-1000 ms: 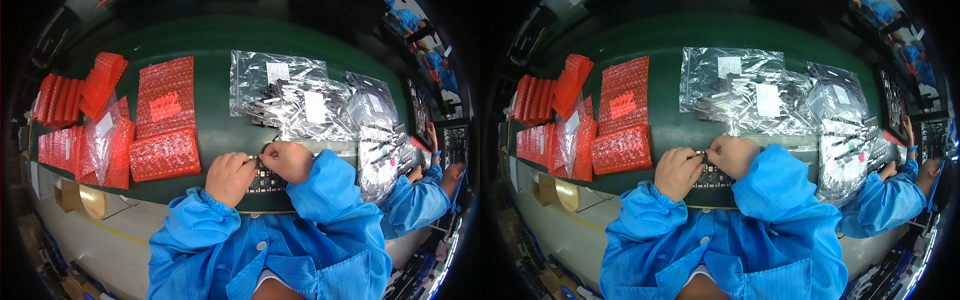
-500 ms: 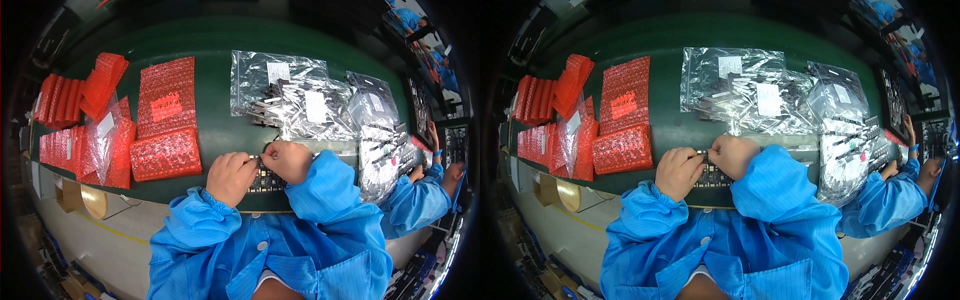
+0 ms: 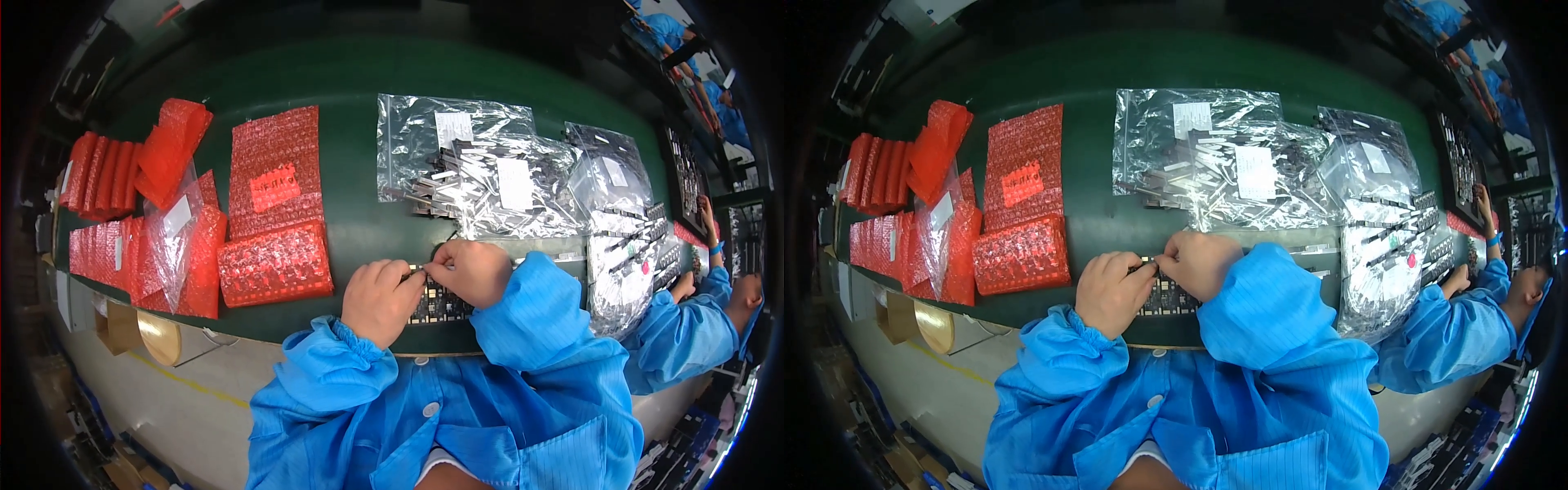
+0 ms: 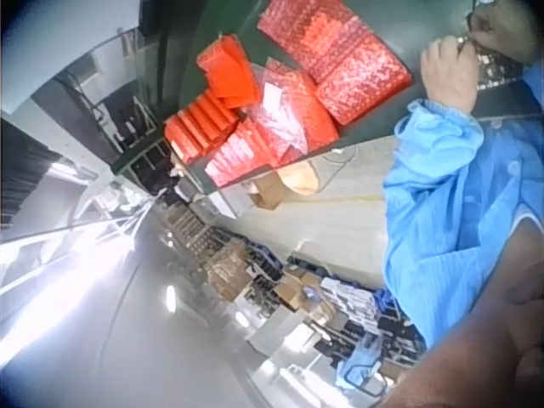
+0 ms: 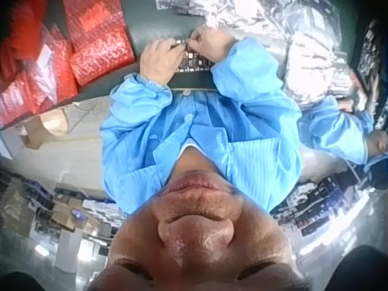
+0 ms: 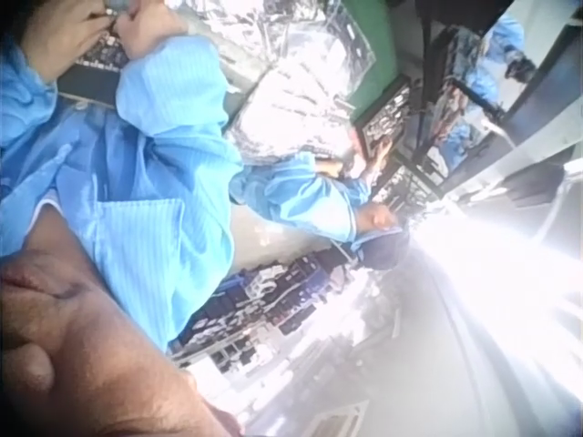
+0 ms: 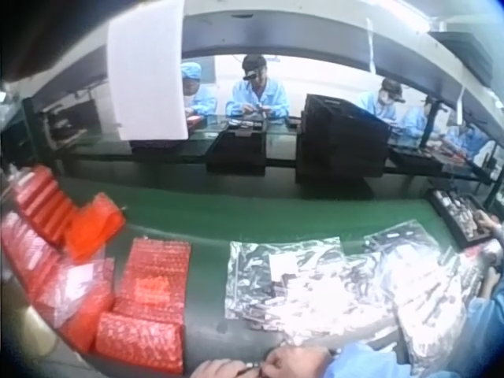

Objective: The person assembles electronic components by attaching ribbon cables to circuit boards at a factory workbench.

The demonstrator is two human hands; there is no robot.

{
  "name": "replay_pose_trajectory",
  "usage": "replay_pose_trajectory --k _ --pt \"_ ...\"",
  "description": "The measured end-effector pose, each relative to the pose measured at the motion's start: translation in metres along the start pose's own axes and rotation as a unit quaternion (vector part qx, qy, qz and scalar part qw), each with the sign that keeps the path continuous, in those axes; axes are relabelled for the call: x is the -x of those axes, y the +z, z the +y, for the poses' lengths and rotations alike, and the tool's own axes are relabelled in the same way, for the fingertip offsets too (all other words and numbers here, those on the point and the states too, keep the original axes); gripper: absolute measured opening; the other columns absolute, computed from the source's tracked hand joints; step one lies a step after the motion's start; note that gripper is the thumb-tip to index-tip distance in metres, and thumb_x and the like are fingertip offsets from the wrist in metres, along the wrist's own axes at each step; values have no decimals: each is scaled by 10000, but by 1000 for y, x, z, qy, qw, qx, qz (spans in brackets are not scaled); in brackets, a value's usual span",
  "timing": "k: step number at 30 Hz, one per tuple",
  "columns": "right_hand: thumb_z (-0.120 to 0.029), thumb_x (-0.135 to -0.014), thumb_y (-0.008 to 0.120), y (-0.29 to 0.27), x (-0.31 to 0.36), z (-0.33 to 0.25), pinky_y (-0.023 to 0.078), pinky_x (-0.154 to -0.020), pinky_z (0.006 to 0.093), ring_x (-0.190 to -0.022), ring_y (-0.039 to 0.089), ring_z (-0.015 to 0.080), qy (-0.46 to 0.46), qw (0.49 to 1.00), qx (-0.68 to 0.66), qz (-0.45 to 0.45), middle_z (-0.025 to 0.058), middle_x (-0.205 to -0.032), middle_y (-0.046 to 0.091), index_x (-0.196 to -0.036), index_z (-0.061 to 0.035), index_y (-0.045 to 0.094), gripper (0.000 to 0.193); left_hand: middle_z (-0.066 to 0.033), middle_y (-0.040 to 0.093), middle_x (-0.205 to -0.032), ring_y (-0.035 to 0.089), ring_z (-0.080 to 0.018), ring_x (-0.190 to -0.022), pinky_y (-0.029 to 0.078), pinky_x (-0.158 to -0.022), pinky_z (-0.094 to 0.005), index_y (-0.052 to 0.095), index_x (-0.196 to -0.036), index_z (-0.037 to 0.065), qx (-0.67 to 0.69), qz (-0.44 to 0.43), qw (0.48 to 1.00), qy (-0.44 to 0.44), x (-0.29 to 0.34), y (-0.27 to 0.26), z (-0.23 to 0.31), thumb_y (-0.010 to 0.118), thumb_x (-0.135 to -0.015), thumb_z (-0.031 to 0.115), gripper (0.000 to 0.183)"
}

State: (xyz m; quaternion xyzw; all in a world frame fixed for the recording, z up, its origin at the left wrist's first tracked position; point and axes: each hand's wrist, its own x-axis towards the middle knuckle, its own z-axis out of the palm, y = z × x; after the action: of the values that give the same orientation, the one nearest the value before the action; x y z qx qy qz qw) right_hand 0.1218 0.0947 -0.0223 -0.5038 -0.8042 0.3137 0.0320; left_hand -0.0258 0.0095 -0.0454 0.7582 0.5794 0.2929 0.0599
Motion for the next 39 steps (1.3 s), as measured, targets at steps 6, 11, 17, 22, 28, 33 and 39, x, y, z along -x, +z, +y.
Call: replay_pose_trajectory --k 6,11,17,22,28,33,39 --pt "-295 -725 654 -2 -3 0 489 -553 345 -611 618 263 -5 1000 5 -22 85 -673 631 -741 -113 670 183 -48 531 -842 538 -240 -801 429 -689 -356 645 -894 79 7 -5 1000 -2 -1 0 0 677 -678 103 220" --pt "-289 -727 650 -1 -4 0 488 -546 347 -601 615 264 -15 1000 9 -14 85 -673 631 -734 -114 668 176 -50 535 -850 540 -241 -800 429 -685 -357 646 -893 73 16 -11 1000 -12 -1 -2 0 680 -674 94 222" --pt "-273 -718 650 4 -6 2 486 -540 351 -598 613 264 -31 999 29 3 82 -668 626 -716 -112 661 161 -51 533 -854 540 -242 -802 432 -684 -358 642 -893 69 8 -7 1000 -11 -3 -1 0 684 -666 90 231" --pt "-257 -709 650 4 -6 2 483 -531 360 -595 610 271 -50 997 54 27 83 -665 623 -688 -104 648 154 -53 527 -860 537 -246 -809 432 -682 -359 638 -897 72 -7 -18 1000 -7 -5 -5 3 685 -662 87 240" --pt "-254 -708 663 2 0 5 483 -553 370 -624 616 278 -56 998 27 15 97 -693 630 -738 -95 652 162 -68 537 -864 541 -257 -820 437 -698 -361 641 -901 66 15 -38 999 -19 -6 -5 4 683 -673 91 233" --pt "-229 -671 710 -22 23 -4 473 -709 358 -789 602 275 -166 981 93 48 94 -833 616 -841 -72 645 240 -148 600 -940 565 -306 -910 462 -789 -355 626 -941 15 99 12 984 -147 -27 -21 -6 632 -759 73 191" --pt "-141 -655 718 -35 12 11 426 -829 367 -927 546 262 -243 957 19 159 83 -979 581 -929 -62 616 303 -146 583 -1000 577 -240 -902 470 -762 -311 547 -1109 7 78 46 974 -207 -75 -9 -44 612 -786 62 334"
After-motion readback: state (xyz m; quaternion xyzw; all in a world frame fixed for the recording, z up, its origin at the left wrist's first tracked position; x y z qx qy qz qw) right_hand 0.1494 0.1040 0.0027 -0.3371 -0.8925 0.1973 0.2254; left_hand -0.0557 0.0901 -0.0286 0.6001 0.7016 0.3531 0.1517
